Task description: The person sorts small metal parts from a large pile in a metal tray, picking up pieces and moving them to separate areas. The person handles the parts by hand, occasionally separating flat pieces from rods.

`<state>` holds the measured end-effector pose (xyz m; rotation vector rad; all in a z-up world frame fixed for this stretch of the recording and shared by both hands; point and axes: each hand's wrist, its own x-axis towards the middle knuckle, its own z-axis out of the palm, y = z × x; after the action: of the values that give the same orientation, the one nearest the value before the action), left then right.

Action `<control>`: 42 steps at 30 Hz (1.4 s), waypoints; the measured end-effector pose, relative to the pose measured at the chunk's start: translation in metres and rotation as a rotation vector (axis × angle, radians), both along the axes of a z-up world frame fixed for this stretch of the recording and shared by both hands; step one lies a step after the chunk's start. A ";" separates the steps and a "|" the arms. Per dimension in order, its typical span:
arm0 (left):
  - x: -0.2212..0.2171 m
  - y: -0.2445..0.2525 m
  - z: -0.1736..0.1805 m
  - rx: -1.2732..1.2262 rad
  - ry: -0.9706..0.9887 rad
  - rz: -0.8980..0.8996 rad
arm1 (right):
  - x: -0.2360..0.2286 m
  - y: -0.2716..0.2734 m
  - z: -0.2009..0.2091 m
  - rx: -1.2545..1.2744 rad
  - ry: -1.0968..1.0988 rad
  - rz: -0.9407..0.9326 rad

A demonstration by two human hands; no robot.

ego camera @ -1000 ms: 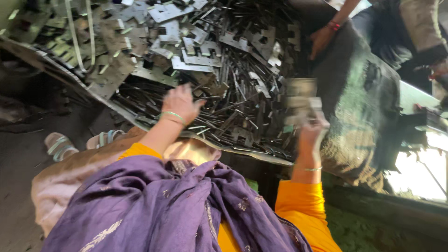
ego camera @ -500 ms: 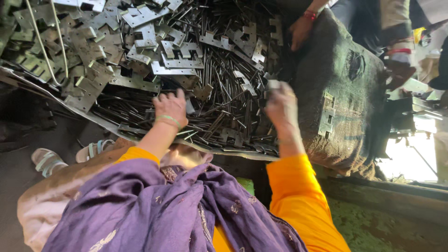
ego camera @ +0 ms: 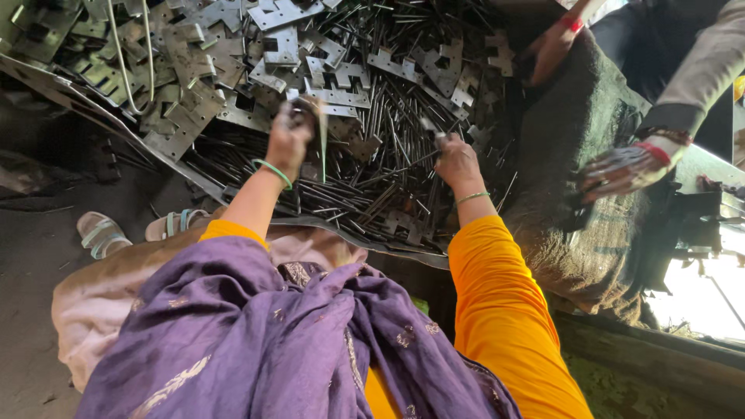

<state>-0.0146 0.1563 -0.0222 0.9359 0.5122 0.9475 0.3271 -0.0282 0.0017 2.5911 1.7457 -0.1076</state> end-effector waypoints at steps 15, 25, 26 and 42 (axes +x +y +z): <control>0.021 -0.005 0.007 0.496 0.856 -0.169 | -0.050 -0.085 0.142 0.631 0.249 0.033; -0.028 -0.008 0.088 0.797 1.458 -0.417 | -0.037 -0.108 0.086 0.987 1.091 -0.329; -0.033 -0.008 0.088 0.816 1.483 -0.382 | -0.029 -0.111 0.080 1.101 1.215 -0.368; -0.044 -0.097 0.061 -0.779 -0.391 -0.426 | -0.159 -0.060 0.084 0.608 1.470 -0.232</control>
<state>-0.0586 0.0597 0.0390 0.1272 0.2846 0.4506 0.1681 -0.0879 0.0853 3.3497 1.7261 -2.2866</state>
